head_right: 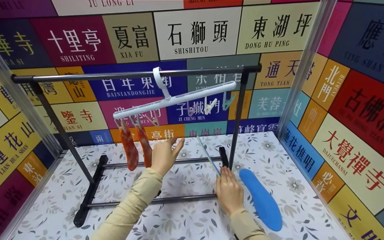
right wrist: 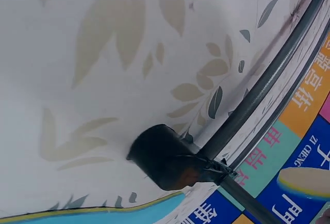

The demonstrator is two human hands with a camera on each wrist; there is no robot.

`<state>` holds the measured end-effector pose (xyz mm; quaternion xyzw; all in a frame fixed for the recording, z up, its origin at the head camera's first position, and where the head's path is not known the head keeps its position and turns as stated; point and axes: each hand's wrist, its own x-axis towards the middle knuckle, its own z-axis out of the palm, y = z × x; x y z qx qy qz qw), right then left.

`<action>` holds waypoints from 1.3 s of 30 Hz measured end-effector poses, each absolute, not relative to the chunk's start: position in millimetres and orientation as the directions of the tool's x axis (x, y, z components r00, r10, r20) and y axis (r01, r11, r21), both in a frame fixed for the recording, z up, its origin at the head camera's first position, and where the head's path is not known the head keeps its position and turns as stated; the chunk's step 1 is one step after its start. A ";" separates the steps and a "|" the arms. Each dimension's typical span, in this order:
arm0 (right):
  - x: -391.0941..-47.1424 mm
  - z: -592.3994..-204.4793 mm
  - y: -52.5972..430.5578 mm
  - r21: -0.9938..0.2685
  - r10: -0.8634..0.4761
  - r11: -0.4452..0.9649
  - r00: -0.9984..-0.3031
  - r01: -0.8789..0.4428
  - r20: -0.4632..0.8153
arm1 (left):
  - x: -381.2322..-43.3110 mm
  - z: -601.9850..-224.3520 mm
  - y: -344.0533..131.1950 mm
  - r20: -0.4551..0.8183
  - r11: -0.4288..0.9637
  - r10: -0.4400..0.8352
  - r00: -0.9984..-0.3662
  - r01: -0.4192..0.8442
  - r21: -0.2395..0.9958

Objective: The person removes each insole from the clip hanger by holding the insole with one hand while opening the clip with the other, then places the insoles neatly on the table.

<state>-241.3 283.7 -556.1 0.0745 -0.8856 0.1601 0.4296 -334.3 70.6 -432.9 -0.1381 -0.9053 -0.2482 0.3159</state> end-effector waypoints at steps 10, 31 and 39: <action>-221.2 -560.6 298.1 -0.231 0.027 0.944 -0.640 -0.237 0.768 | -326.7 -452.1 63.9 0.557 0.809 0.088 -0.826 0.385 0.443; -179.3 -582.7 345.1 -0.241 0.072 0.956 -0.661 -0.168 0.747 | -306.5 -491.9 56.5 0.531 0.781 0.085 -0.843 0.387 0.489; -173.0 -592.7 371.8 -0.253 0.132 0.965 -0.693 -0.075 0.709 | -302.1 -499.7 51.9 0.571 0.778 0.083 -0.816 0.411 0.475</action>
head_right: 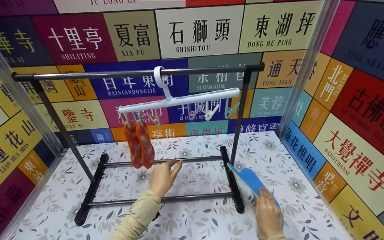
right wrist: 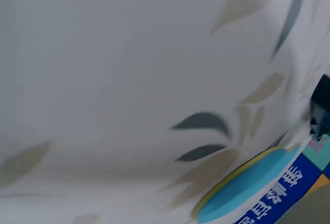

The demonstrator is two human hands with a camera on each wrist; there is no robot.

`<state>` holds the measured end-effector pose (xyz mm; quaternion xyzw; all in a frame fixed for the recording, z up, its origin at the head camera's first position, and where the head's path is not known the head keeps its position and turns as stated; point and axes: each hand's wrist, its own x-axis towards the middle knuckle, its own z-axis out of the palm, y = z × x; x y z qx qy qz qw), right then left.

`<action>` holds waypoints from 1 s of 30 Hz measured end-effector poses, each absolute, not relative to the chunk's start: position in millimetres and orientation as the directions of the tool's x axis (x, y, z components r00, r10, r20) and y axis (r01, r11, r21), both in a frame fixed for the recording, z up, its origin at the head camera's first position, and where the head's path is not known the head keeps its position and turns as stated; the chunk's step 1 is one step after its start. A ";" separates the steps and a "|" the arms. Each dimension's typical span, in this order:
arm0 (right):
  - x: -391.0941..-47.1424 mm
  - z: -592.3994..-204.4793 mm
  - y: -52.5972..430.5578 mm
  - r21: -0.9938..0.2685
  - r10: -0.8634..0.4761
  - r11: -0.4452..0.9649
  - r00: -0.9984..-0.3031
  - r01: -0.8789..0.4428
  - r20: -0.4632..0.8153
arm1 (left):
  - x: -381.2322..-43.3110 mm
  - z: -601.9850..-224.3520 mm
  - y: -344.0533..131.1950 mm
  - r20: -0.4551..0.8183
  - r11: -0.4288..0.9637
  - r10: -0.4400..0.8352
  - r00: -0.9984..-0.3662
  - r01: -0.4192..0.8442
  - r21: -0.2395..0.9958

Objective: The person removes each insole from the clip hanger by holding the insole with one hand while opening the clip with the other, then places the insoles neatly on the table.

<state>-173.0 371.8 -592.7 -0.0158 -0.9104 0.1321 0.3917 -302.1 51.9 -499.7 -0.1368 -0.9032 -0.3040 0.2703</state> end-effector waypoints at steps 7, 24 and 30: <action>-175.9 -590.0 388.3 -0.261 0.191 0.965 -0.782 0.037 0.593 | -294.9 -507.1 48.2 0.576 0.778 0.068 -0.814 0.405 0.480; -202.2 -586.6 409.7 -0.191 0.176 0.977 -0.879 0.100 0.442 | -283.0 -524.2 32.4 0.510 0.779 0.040 -0.859 0.347 0.523; -205.9 -593.3 407.6 -0.180 0.181 0.977 -0.902 0.118 0.392 | -284.7 -527.0 28.0 0.526 0.770 0.039 -0.850 0.361 0.526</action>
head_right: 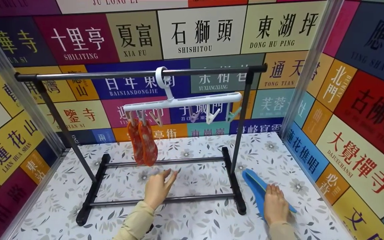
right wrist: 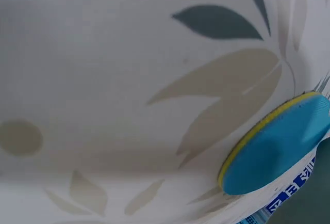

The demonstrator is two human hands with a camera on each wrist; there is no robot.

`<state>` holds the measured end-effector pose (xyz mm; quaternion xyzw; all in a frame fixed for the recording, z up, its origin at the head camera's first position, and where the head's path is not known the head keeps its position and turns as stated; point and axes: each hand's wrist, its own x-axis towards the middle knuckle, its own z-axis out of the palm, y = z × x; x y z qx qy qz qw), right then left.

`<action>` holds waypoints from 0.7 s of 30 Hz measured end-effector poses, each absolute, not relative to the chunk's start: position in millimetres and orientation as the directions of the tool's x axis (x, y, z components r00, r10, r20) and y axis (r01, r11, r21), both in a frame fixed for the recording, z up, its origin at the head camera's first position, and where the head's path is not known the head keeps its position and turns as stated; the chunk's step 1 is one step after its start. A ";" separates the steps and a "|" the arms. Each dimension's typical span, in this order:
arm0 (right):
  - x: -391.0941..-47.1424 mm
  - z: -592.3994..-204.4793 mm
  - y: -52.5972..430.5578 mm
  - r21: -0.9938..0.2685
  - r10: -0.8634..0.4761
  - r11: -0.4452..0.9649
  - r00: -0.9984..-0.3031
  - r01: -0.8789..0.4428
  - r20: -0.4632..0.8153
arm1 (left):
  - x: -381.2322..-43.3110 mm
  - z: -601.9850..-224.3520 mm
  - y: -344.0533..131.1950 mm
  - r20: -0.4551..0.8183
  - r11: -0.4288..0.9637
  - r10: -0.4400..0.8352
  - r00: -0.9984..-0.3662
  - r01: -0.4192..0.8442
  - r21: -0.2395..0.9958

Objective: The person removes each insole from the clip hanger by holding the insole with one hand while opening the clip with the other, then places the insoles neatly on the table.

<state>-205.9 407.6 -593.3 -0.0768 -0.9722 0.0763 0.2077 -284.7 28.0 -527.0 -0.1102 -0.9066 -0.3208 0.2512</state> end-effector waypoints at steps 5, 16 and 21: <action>-204.2 -599.8 404.3 -0.160 0.150 0.983 -0.912 0.095 0.381 | -284.2 -527.7 24.7 0.519 0.785 0.032 -0.854 0.344 0.516; -206.0 -605.2 399.5 -0.206 0.158 0.974 -0.942 0.099 0.297 | -282.4 -528.9 21.1 0.520 0.784 0.032 -0.854 0.345 0.517; -206.7 -603.7 394.7 -0.222 0.168 0.970 -0.935 0.101 0.311 | -283.0 -530.9 19.3 0.520 0.785 0.039 -0.853 0.348 0.513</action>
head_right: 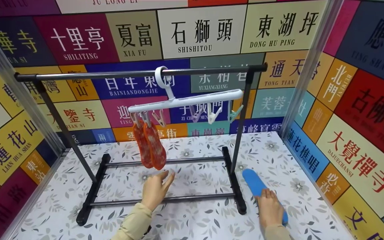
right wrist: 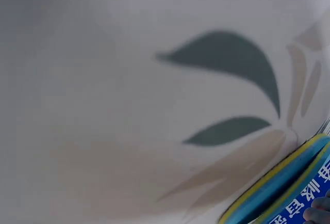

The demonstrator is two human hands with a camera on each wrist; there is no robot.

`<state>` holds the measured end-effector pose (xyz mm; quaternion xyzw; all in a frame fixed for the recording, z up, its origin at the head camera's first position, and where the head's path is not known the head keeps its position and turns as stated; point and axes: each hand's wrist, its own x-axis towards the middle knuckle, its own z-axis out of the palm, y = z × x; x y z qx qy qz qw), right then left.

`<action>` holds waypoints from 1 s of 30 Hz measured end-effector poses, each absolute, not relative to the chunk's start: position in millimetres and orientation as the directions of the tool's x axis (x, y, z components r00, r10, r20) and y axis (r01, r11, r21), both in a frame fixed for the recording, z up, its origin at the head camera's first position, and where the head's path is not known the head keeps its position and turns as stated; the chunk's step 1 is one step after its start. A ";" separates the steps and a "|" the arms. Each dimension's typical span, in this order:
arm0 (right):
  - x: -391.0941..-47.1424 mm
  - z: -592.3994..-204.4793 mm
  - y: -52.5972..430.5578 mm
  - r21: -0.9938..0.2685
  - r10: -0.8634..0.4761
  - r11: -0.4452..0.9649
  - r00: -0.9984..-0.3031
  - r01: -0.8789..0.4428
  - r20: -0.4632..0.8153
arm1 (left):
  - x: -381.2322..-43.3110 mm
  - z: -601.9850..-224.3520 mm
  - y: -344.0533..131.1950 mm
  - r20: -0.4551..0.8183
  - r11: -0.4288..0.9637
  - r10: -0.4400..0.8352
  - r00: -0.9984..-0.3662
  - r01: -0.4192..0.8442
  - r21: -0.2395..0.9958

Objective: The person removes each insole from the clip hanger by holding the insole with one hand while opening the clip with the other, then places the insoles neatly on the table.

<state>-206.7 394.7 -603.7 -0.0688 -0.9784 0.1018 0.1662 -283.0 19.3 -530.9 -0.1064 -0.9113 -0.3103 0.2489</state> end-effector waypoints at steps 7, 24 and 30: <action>-211.9 -607.3 380.5 -0.214 0.131 0.976 -0.873 0.032 0.469 | -282.2 -534.2 11.3 0.499 0.791 0.028 -0.866 0.324 0.518; -236.3 -598.4 336.2 -0.265 0.092 0.962 -0.841 -0.063 0.533 | -287.5 -531.0 -20.3 0.517 0.790 -0.020 -0.856 0.303 0.532; -240.4 -596.7 321.3 -0.262 0.079 0.963 -0.860 -0.065 0.504 | -286.3 -530.3 -32.0 0.512 0.797 -0.031 -0.859 0.287 0.531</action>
